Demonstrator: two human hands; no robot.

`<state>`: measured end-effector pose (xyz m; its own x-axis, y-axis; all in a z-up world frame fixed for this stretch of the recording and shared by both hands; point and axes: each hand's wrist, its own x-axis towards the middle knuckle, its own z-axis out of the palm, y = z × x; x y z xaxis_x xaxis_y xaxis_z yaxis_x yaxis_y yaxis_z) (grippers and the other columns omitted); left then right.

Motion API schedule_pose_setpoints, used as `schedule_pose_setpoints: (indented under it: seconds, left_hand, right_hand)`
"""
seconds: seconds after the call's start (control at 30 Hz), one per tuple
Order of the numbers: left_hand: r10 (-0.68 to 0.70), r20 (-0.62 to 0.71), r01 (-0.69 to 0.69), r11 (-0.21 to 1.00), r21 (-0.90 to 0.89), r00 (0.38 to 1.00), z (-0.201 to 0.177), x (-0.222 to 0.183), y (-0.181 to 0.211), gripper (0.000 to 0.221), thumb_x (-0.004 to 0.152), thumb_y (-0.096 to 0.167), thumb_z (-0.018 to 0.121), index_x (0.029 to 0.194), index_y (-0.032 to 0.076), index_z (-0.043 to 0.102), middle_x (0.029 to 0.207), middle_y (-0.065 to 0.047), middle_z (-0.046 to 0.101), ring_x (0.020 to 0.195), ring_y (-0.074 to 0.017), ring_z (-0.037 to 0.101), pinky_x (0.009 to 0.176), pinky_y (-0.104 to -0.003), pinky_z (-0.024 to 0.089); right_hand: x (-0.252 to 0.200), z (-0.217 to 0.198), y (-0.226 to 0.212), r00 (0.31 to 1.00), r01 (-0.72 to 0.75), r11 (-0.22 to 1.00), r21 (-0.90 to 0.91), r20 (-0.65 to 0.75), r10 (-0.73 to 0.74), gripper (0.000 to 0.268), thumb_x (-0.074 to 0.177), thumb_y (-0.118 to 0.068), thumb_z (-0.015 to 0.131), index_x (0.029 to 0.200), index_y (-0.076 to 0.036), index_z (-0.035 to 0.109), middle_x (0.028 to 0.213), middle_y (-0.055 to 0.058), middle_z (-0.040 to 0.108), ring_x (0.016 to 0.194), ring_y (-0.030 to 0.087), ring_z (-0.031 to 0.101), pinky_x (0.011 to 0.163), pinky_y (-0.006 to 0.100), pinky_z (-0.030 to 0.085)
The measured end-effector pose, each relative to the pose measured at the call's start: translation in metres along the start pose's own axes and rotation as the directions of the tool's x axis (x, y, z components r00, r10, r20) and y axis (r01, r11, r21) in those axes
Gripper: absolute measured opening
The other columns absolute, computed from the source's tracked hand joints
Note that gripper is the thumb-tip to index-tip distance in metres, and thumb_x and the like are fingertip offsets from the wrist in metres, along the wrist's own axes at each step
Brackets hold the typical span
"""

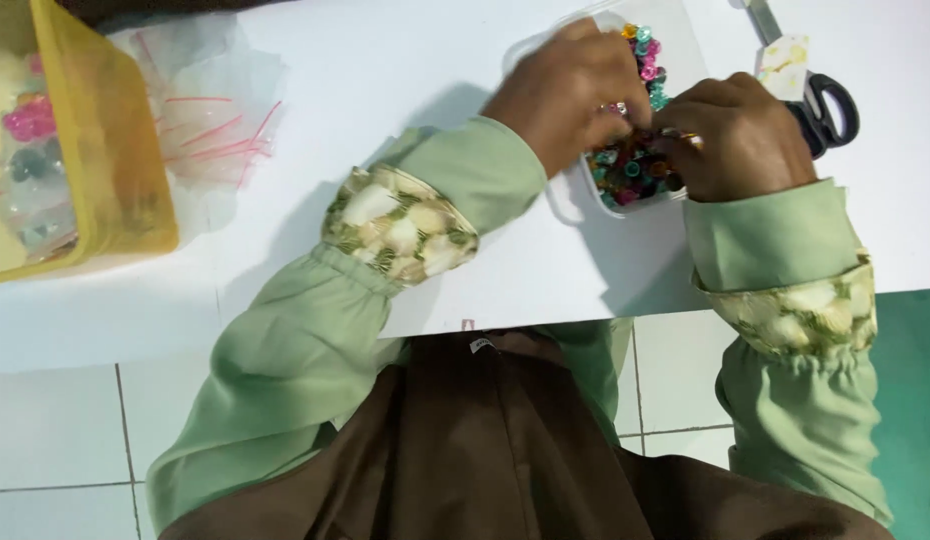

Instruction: The person picks up pink beads from a flat surface and places them into a small clear plastic bag. They then pick up silver-colored circular items and place them into another small clear plastic bag.

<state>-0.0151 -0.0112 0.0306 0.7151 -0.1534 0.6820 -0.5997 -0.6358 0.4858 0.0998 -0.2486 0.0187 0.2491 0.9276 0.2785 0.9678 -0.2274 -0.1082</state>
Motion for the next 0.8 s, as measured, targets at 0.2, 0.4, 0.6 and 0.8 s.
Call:
schedule_pose_setpoints:
  seconds: [0.2,0.4,0.6,0.8]
  left_hand:
    - [-0.256,0.458,0.034,0.898,0.438,0.852,0.074,-0.005,-0.021,0.009,0.079,0.011,0.077,0.081,0.019,0.079,0.076,-0.003,0.066,0.085,-0.0324,0.056,0.066,-0.051,0.051]
    - [-0.275,0.44,0.036,0.878,0.478,0.855,0.09,-0.008,-0.045,0.024,0.068,-0.001,0.078,0.059,0.013,0.061,0.056,-0.006,0.055,0.065,-0.0297,0.052,0.051,-0.047,0.043]
    - [-0.179,0.338,0.097,0.965,0.245,0.924,0.066,-0.013,-0.038,0.017,0.079,0.005,0.079,0.067,0.013,0.07,0.063,-0.005,0.066,0.073,-0.0311,0.057,0.058,-0.045,0.048]
    - [-0.106,0.113,0.088,0.984,0.154,0.988,0.028,-0.007,-0.026,0.005,0.091,0.017,0.08,0.093,0.013,0.079,0.081,-0.004,0.068,0.076,-0.0257,0.052,0.065,-0.039,0.044]
  right_hand:
    - [0.008,0.012,0.007,0.998,0.06,0.994,-0.087,0.031,-0.057,0.036,0.08,0.001,0.085,0.115,-0.006,0.084,0.108,0.009,0.077,0.098,0.034,0.065,0.067,0.043,0.059]
    - [0.006,0.022,0.015,0.998,0.055,0.989,-0.139,0.02,-0.053,0.02,0.089,-0.002,0.077,0.106,-0.011,0.083,0.101,0.006,0.074,0.092,0.032,0.066,0.064,0.04,0.057]
    - [0.002,0.027,0.02,0.996,0.084,0.98,-0.182,0.02,-0.082,0.019,0.091,-0.015,0.084,0.11,-0.017,0.083,0.105,0.002,0.075,0.098,0.03,0.067,0.063,0.041,0.059]
    - [0.01,0.012,0.008,0.998,0.036,0.988,-0.149,0.052,-0.029,0.018,0.092,-0.015,0.081,0.109,-0.018,0.085,0.092,0.004,0.077,0.085,0.029,0.067,0.064,0.039,0.057]
